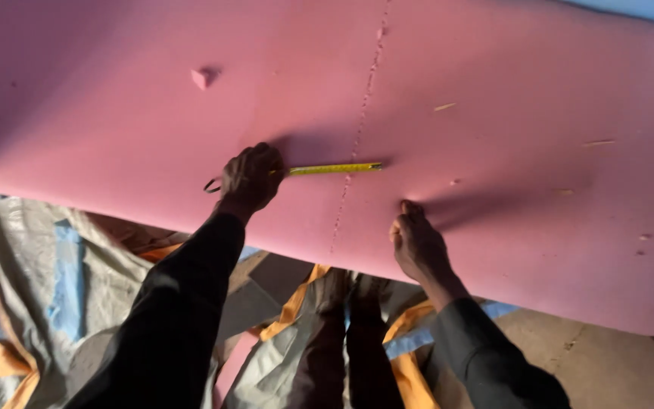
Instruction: Measuring a large piece of pink upholstery foam using a tape measure
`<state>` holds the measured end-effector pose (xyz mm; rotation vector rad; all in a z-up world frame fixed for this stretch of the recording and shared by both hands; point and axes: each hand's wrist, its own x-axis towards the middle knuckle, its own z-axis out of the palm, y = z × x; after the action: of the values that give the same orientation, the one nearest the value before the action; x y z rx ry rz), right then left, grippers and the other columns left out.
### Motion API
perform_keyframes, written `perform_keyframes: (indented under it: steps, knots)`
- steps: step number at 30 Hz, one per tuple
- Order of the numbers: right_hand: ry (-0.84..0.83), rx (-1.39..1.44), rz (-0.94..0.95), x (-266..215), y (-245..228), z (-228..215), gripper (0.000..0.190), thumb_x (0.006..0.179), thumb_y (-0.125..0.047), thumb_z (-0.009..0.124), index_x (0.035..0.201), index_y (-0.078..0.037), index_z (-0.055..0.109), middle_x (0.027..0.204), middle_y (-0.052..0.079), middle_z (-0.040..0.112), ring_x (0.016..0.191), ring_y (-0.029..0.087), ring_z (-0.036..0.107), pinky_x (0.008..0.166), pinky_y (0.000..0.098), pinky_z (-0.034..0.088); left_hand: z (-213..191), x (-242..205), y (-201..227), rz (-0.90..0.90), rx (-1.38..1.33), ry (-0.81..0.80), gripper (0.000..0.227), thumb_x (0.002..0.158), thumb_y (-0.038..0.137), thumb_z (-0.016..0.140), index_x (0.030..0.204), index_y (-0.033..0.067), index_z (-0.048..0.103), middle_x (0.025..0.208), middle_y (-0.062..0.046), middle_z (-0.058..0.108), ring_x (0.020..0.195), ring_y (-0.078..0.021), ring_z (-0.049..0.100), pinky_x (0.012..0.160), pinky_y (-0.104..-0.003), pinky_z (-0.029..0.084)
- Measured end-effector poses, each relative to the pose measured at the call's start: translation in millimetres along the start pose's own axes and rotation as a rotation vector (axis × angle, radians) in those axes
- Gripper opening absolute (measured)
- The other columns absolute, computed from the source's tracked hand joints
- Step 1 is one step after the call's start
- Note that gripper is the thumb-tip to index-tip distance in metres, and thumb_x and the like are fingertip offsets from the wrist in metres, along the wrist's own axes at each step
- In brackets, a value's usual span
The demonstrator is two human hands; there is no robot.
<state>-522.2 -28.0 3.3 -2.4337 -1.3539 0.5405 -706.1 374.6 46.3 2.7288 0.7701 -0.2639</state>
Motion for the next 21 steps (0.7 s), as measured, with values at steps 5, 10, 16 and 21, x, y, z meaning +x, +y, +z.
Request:
perform_keyframes:
  steps: [5, 10, 16, 21]
  knots:
    - [-0.065, -0.059, 0.02, 1, 1, 0, 0.018, 0.095, -0.015, 0.073, 0.089, -0.021, 0.058, 0.159, 0.009, 0.071, 0.142, 0.036, 0.072, 0.105, 0.0416, 0.066, 9, 8, 5, -0.094, 0.018, -0.066, 0.017, 0.099, 0.039, 0.082, 0.095, 0.0277, 0.071, 0.097, 0.005, 0.066, 0.096, -0.0267, 0.078, 0.08, -0.049, 0.07]
    - [0.031, -0.174, -0.034, 0, 20, 22, 0.017, 0.094, -0.017, 0.077, 0.09, -0.022, 0.061, 0.16, 0.011, 0.073, 0.137, 0.034, 0.076, 0.104, 0.0396, 0.067, 15, 16, 2, -0.092, 0.028, -0.111, 0.014, 0.098, 0.036, 0.081, 0.095, 0.0276, 0.071, 0.097, 0.006, 0.067, 0.098, -0.0251, 0.079, 0.08, -0.048, 0.07]
    - [-0.161, -0.025, 0.138, 6, 0, -15, 0.015, 0.095, -0.018, 0.074, 0.093, -0.023, 0.061, 0.168, 0.007, 0.068, 0.15, 0.032, 0.068, 0.109, 0.0452, 0.065, 19, 23, 5, -0.121, 0.022, -0.131, 0.017, 0.094, 0.037, 0.084, 0.096, 0.0266, 0.072, 0.099, 0.005, 0.069, 0.101, -0.0269, 0.081, 0.081, -0.051, 0.071]
    - [-0.126, -0.073, 0.119, 4, 8, 16, 0.014, 0.092, -0.016, 0.077, 0.097, -0.023, 0.065, 0.154, 0.008, 0.073, 0.147, 0.03, 0.07, 0.119, 0.0386, 0.059, 20, 20, 1, -0.126, -0.001, -0.198, 0.025, 0.093, 0.036, 0.087, 0.113, 0.0242, 0.078, 0.112, 0.001, 0.073, 0.112, -0.0295, 0.079, 0.093, -0.054, 0.068]
